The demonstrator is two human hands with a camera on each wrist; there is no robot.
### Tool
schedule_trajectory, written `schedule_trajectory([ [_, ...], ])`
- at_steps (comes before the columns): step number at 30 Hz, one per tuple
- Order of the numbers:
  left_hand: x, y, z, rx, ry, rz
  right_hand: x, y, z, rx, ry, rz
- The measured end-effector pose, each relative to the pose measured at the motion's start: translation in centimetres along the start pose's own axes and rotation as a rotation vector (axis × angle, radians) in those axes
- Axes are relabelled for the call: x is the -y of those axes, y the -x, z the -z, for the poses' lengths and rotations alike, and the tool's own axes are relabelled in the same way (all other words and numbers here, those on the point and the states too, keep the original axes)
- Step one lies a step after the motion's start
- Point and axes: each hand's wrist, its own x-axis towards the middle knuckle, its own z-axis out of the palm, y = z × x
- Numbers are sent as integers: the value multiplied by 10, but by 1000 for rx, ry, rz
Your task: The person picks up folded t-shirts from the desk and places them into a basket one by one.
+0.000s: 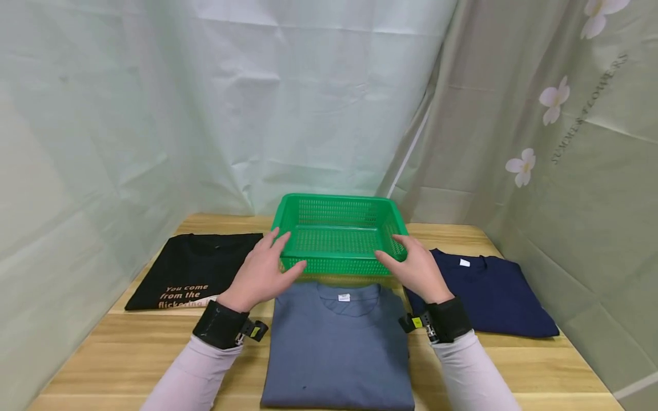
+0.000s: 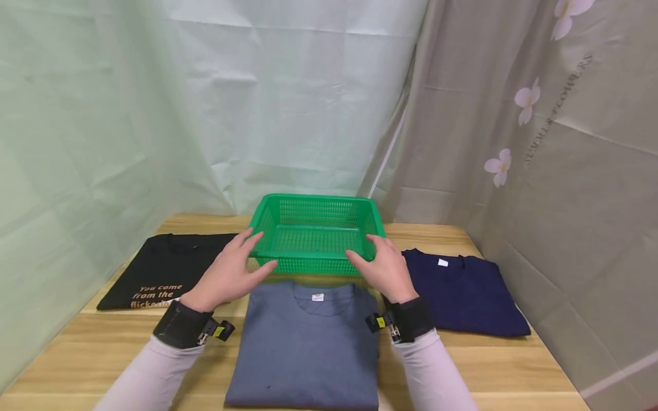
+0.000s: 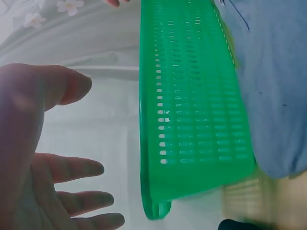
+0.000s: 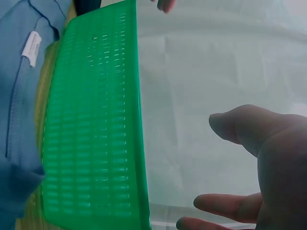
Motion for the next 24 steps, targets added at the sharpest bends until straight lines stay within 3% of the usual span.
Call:
schedule_trajectory([
  [7,13,19,6,5,138,45,-11,14,6,-13,7,5],
  [17,26,46,3,-73,343,100,-27,38,3,-9,-6,-10],
  [20,27,53,3,-38,386,148,-31,43,2,2,-4,-34],
  [24,28,61,3,56,428,234,-36,50,-2,43,-19,-99],
])
